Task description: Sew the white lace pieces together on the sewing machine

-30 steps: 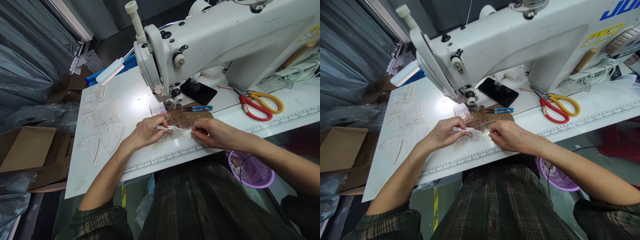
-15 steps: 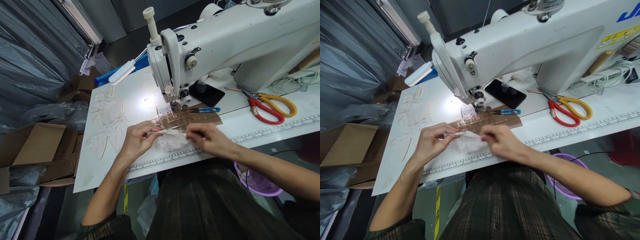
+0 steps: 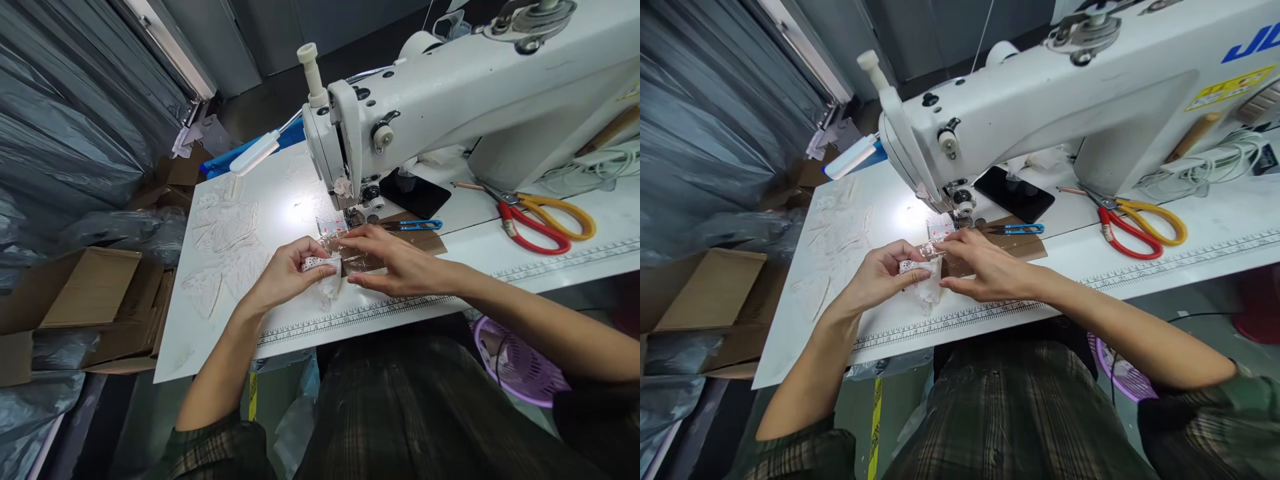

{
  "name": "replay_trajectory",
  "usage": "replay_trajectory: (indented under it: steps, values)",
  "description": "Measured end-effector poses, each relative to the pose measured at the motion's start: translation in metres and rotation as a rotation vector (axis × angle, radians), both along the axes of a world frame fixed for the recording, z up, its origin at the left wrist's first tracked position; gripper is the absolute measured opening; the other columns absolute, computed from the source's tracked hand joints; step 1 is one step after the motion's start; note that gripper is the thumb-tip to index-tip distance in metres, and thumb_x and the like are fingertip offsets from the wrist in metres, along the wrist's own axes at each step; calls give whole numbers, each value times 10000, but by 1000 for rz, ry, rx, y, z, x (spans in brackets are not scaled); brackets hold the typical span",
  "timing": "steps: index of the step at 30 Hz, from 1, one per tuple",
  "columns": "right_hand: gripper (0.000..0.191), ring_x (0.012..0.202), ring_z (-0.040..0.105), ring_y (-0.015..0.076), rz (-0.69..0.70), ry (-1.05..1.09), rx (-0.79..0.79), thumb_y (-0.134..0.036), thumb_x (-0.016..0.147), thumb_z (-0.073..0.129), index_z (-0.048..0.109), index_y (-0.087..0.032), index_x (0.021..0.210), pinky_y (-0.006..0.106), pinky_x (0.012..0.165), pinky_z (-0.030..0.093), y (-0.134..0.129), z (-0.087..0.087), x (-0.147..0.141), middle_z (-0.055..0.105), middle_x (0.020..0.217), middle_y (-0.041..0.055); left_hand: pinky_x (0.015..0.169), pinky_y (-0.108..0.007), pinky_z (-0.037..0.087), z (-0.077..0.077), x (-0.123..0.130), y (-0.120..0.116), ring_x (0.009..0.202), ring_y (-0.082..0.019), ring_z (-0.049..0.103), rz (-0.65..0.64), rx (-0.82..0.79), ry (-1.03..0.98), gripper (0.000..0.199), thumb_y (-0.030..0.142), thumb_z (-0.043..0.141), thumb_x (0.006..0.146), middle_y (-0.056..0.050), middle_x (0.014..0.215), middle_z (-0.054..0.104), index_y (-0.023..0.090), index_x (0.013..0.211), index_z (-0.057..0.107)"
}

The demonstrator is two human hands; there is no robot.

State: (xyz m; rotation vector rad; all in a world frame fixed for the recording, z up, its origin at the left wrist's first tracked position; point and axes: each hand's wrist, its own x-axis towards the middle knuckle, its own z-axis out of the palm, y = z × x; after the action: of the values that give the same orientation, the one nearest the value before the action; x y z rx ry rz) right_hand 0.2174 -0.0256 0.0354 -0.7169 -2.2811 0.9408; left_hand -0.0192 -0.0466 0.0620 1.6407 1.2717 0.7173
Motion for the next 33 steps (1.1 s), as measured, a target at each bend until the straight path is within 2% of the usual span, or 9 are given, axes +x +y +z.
replay_trajectory:
  steps: [2, 4, 6, 8, 10, 14, 21, 27, 33]
  values:
    - [360, 1222, 526, 277, 66, 8, -28, -379, 893, 657, 657, -173, 1189, 441, 1045, 429, 6, -1, -10, 579, 1270, 141, 606, -214, 475, 4, -2, -3, 707, -111, 598, -5, -52, -42, 261, 319, 825, 720, -25, 833, 671, 161, 813, 639]
    - [219, 1099, 579, 247, 127, 25, -124, -382, 898, 655, 690, -168, 927, 390, 957, 460, 11, -2, -14, 638, 1135, 109, 548, -189, 446, 4, -5, -6, 633, -86, 574, 28, -91, -91, 281, 341, 822, 733, -17, 792, 670, 158, 814, 624]
    - [270, 870, 596, 183, 186, 49, -310, -423, 902, 650, 658, -165, 824, 312, 774, 477, 13, -2, -14, 651, 930, 59, 494, -172, 411, 1, -8, -7, 564, -68, 549, 106, -118, -159, 318, 370, 817, 746, 0, 744, 663, 165, 862, 602]
    - [327, 657, 506, 121, 217, 67, -501, -482, 892, 653, 641, -161, 832, 251, 596, 406, 13, -5, -13, 581, 743, 1, 489, -176, 425, -3, -9, -6, 560, -78, 571, 174, -147, -224, 383, 400, 818, 747, 4, 756, 670, 177, 948, 581]
    - [378, 581, 421, 92, 184, 88, -606, -525, 872, 662, 621, -155, 810, 231, 533, 337, 14, -9, -13, 510, 669, -31, 493, -193, 446, -8, -8, -2, 569, -92, 589, 192, -176, -245, 442, 434, 808, 753, -1, 788, 675, 186, 1030, 569]
    - [388, 602, 431, 94, 49, 142, -637, -531, 844, 688, 594, -158, 794, 234, 555, 339, 17, -20, -15, 517, 681, -28, 486, -205, 418, -16, 0, 9, 561, -86, 549, 182, -132, -168, 467, 433, 809, 741, -21, 823, 678, 183, 1069, 590]
    - [296, 582, 448, 98, -9, 6, -657, -438, 870, 655, 606, -155, 943, 237, 516, 300, 24, -25, -14, 578, 713, -10, 477, -223, 343, -23, 6, 23, 528, -82, 486, 167, -57, -77, 384, 377, 766, 771, -14, 774, 679, 182, 1057, 602]
    - [229, 583, 444, 100, -73, -11, -610, -362, 902, 592, 577, -167, 782, 256, 539, 307, 24, -21, -22, 558, 667, -16, 470, -223, 359, -26, 12, 28, 504, -73, 483, 126, -61, -49, 327, 340, 705, 822, -10, 799, 676, 167, 1072, 585]
    - [235, 585, 464, 108, -160, 100, -640, -375, 868, 628, 575, -168, 768, 265, 543, 308, 24, -29, -24, 545, 652, -17, 460, -209, 348, -45, 14, 40, 463, -52, 433, 247, 84, -24, 390, 307, 678, 849, 11, 843, 685, 212, 1187, 509]
